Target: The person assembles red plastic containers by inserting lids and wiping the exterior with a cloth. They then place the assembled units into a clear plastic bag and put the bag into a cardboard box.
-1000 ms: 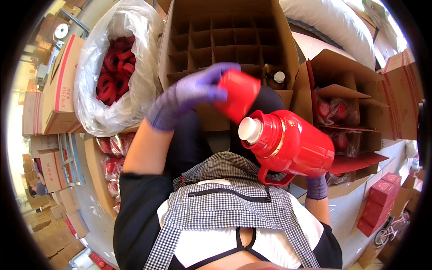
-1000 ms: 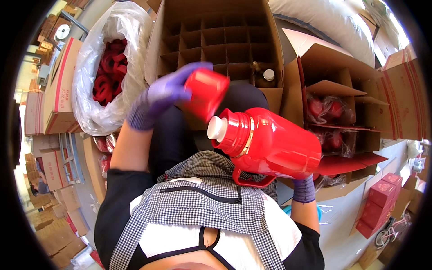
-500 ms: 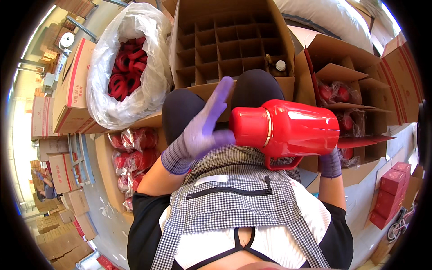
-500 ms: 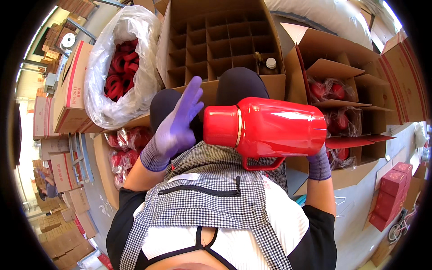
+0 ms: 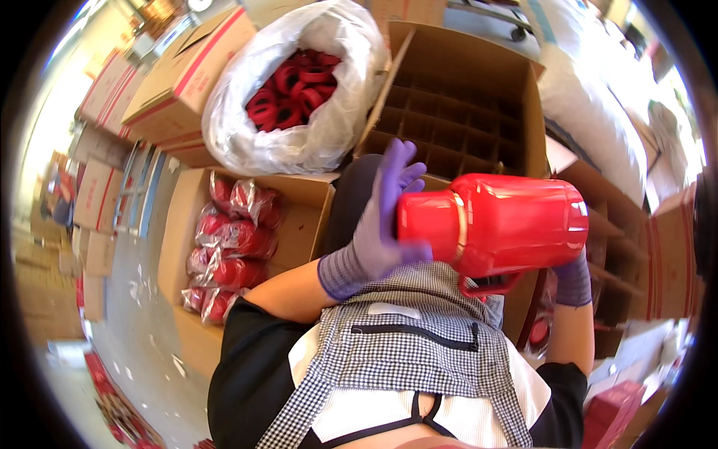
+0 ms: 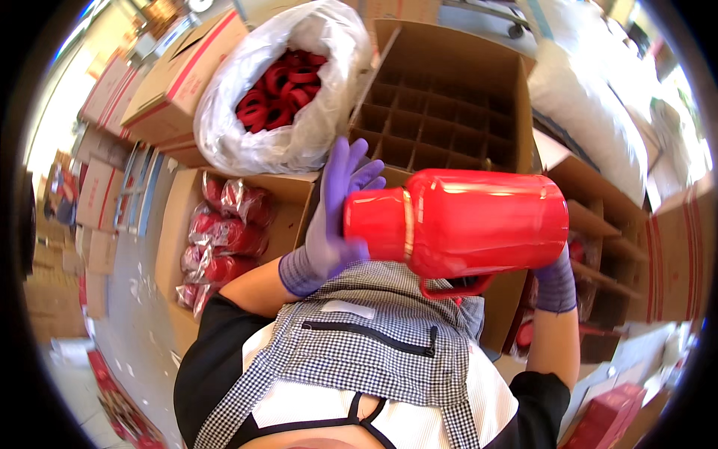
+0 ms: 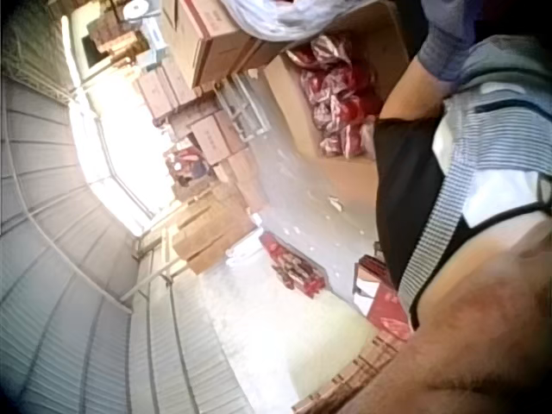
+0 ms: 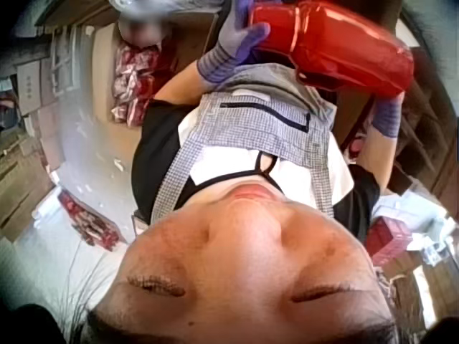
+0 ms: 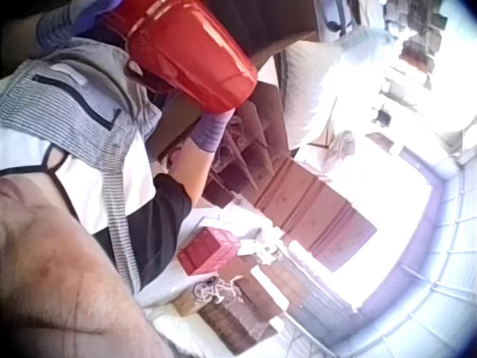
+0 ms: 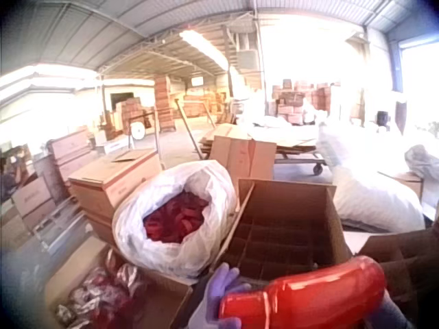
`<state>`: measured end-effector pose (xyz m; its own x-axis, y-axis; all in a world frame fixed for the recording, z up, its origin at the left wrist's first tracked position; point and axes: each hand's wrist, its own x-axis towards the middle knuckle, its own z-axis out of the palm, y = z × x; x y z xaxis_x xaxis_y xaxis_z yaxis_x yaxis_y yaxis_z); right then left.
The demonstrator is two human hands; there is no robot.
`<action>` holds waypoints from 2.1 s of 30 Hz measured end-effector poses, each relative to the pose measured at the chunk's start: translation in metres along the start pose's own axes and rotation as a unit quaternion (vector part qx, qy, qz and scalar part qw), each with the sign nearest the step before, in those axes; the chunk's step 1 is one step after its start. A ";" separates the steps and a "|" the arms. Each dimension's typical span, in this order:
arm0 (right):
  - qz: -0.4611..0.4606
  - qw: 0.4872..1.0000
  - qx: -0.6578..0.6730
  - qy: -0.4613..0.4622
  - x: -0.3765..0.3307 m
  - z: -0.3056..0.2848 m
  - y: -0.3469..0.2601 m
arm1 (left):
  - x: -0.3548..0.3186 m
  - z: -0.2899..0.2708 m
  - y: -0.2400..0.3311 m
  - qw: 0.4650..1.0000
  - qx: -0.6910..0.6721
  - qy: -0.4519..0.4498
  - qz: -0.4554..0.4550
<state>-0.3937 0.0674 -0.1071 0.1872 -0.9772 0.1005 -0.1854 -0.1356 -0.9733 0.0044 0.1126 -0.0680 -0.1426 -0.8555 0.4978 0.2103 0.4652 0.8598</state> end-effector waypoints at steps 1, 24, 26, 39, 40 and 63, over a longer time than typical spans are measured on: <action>-0.028 0.998 -0.056 -0.003 0.012 0.004 -0.001 | 0.001 -0.005 0.000 0.992 -0.080 0.075 -0.066; -0.104 0.976 0.145 -0.128 0.147 0.192 0.010 | 0.115 -0.295 -0.181 0.843 0.456 0.242 -0.152; -0.120 0.977 0.126 -0.126 0.149 0.189 0.004 | 0.162 -0.360 -0.252 0.781 0.434 0.295 -0.339; -0.066 0.978 0.107 -0.169 0.166 0.152 -0.020 | 0.172 -0.386 -0.351 0.817 0.017 0.492 -0.300; -0.081 0.981 0.096 -0.148 0.172 0.146 -0.024 | 0.167 -0.377 -0.304 0.862 0.002 0.438 -0.257; -0.206 0.975 -0.056 -0.052 0.207 0.188 -0.044 | 0.126 -0.069 -0.130 0.978 -0.157 0.098 -0.095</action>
<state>-0.1650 -0.0980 -0.0821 0.3646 -0.8142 0.4518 -0.1766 -0.5368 -0.8250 0.0254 -0.0715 -0.1245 -0.0263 -0.9615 0.2736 0.4894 0.2263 0.8422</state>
